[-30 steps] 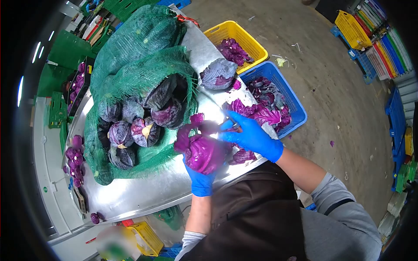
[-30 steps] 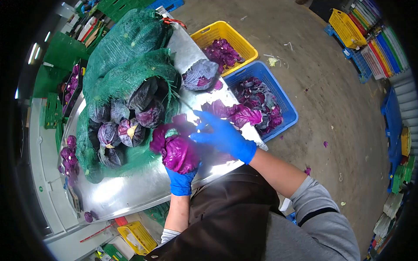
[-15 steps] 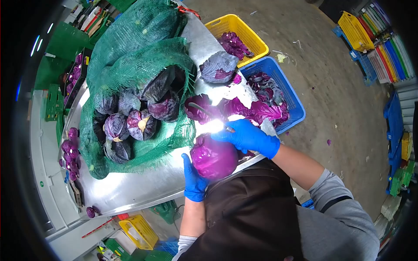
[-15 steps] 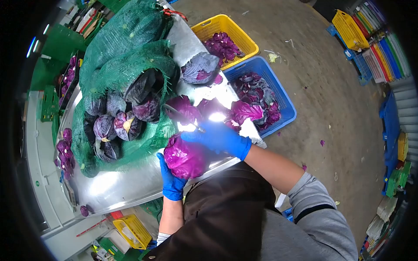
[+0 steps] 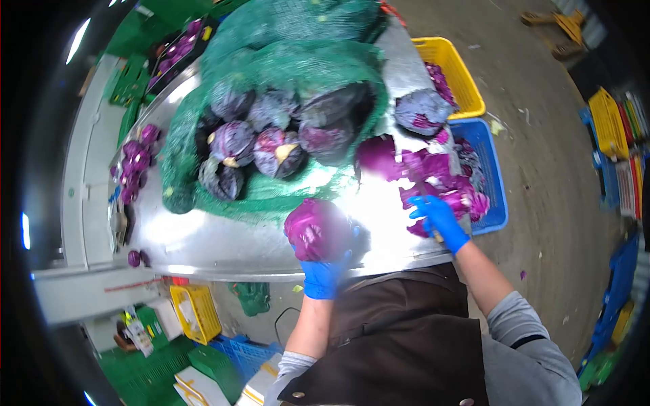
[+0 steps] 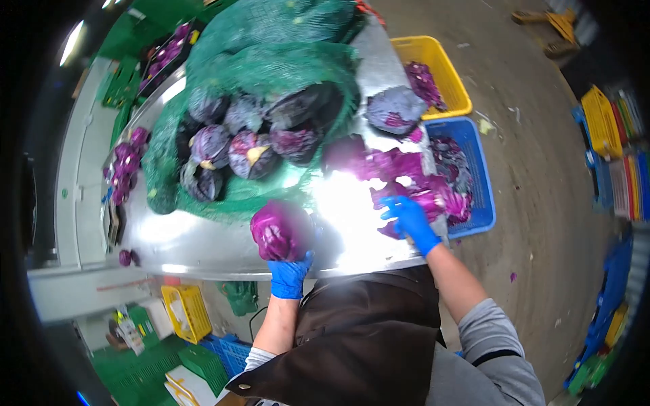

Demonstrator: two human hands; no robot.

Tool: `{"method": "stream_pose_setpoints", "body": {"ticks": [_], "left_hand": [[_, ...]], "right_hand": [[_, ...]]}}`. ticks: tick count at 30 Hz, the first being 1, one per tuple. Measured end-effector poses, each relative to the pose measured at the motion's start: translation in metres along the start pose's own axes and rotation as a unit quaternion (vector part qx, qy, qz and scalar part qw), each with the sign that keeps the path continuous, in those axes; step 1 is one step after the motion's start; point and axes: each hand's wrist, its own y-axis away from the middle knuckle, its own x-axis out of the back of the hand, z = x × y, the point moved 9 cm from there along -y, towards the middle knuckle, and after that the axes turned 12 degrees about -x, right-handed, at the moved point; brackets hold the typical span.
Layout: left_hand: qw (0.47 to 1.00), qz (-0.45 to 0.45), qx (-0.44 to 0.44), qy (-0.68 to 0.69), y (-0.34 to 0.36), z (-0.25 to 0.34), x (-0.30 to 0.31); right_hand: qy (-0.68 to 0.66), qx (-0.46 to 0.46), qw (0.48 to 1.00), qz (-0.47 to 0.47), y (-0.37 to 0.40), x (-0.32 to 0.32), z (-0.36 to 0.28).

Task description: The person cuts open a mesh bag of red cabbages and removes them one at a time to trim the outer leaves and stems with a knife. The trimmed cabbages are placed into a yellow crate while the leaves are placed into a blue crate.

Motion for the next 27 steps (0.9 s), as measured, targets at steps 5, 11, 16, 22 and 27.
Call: {"method": "stream_pose_setpoints", "body": {"ticks": [5, 11, 16, 22, 27], "left_hand": [[0.645, 0.248, 0.156, 0.706, 0.022, -0.051, 0.029], [0.685, 0.348, 0.074, 0.635, 0.054, -0.093, 0.109], [0.658, 0.432, 0.057, 0.614, 0.059, -0.111, 0.186], [0.494, 0.568, -0.055, 0.656, 0.045, -0.150, 0.355], [0.761, 0.423, -0.173, 0.461, -0.024, -0.060, 0.417]], "right_hand": [[0.064, -0.028, 0.993, 0.099, -0.005, 0.049, -0.044], [0.035, 0.229, 0.961, 0.150, 0.013, 0.015, -0.078], [0.006, 0.127, 0.989, 0.076, -0.015, -0.027, -0.043], [0.006, 0.061, 0.994, 0.091, -0.005, -0.031, -0.033], [0.003, 0.035, 0.994, 0.101, -0.003, -0.018, -0.002]]}}
